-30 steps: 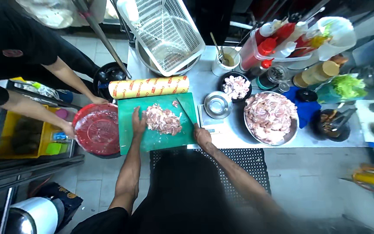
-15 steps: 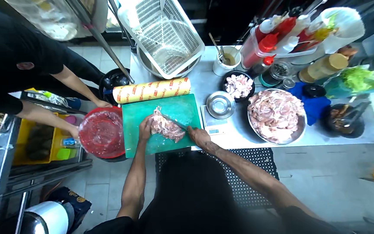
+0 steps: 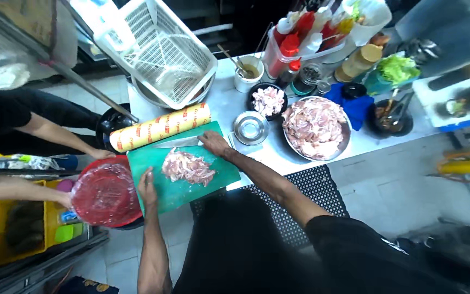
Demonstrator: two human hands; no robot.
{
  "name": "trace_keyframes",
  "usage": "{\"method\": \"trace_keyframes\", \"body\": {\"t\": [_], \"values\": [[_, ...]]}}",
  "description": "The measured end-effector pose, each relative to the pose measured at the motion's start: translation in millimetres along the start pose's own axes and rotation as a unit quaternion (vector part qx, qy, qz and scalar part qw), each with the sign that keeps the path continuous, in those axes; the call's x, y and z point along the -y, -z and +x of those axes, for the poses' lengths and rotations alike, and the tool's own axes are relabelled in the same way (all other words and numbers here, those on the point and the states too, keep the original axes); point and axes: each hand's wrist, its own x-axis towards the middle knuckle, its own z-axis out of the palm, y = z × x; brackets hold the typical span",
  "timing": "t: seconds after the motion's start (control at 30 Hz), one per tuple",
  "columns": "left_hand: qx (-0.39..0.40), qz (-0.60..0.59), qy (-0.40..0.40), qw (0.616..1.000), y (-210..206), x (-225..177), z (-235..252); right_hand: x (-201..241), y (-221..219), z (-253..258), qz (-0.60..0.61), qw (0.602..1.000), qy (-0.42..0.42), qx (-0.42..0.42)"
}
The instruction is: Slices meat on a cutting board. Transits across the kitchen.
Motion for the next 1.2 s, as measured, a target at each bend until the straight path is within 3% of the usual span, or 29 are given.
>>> {"method": "trace_keyframes", "body": {"t": [0.1,0.17,0.23,0.3,0.37,0.5,0.6,0.8,0.93,1.1,1.2], "values": [[-0.033,-0.024,0.058,0.997,28,3,-27,-2,44,-36,0.075,0.984,-0.101,-0.128],[-0.07,-0.048,0.115,0.99,45,1,-53,-4,77,-82,0.13,0.943,-0.236,-0.194],[-0.107,-0.067,0.169,0.977,58,1,-80,-34,74,-127,0.154,0.886,-0.354,-0.258],[-0.136,-0.085,0.208,0.965,64,2,-102,-69,66,-158,0.174,0.835,-0.452,-0.262],[-0.152,-0.096,0.245,0.953,64,1,-118,-100,61,-173,0.242,0.805,-0.499,-0.21],[-0.077,-0.026,0.228,0.97,69,10,-138,-144,49,-162,0.408,0.773,-0.462,-0.148],[-0.011,0.052,0.219,0.974,83,9,-151,-140,58,-150,0.443,0.773,-0.426,-0.161],[-0.094,0.052,0.234,0.966,103,-9,-180,-99,110,-113,0.492,0.769,-0.347,-0.216],[-0.128,0.022,0.227,0.965,96,-11,-183,-68,139,-51,0.549,0.754,-0.292,-0.213],[-0.064,0.053,0.187,0.979,83,-5,-160,-36,149,68,0.604,0.736,-0.254,-0.169],[-0.033,0.074,0.157,0.984,83,-6,-150,-29,139,112,0.623,0.73,-0.24,-0.146]]}}
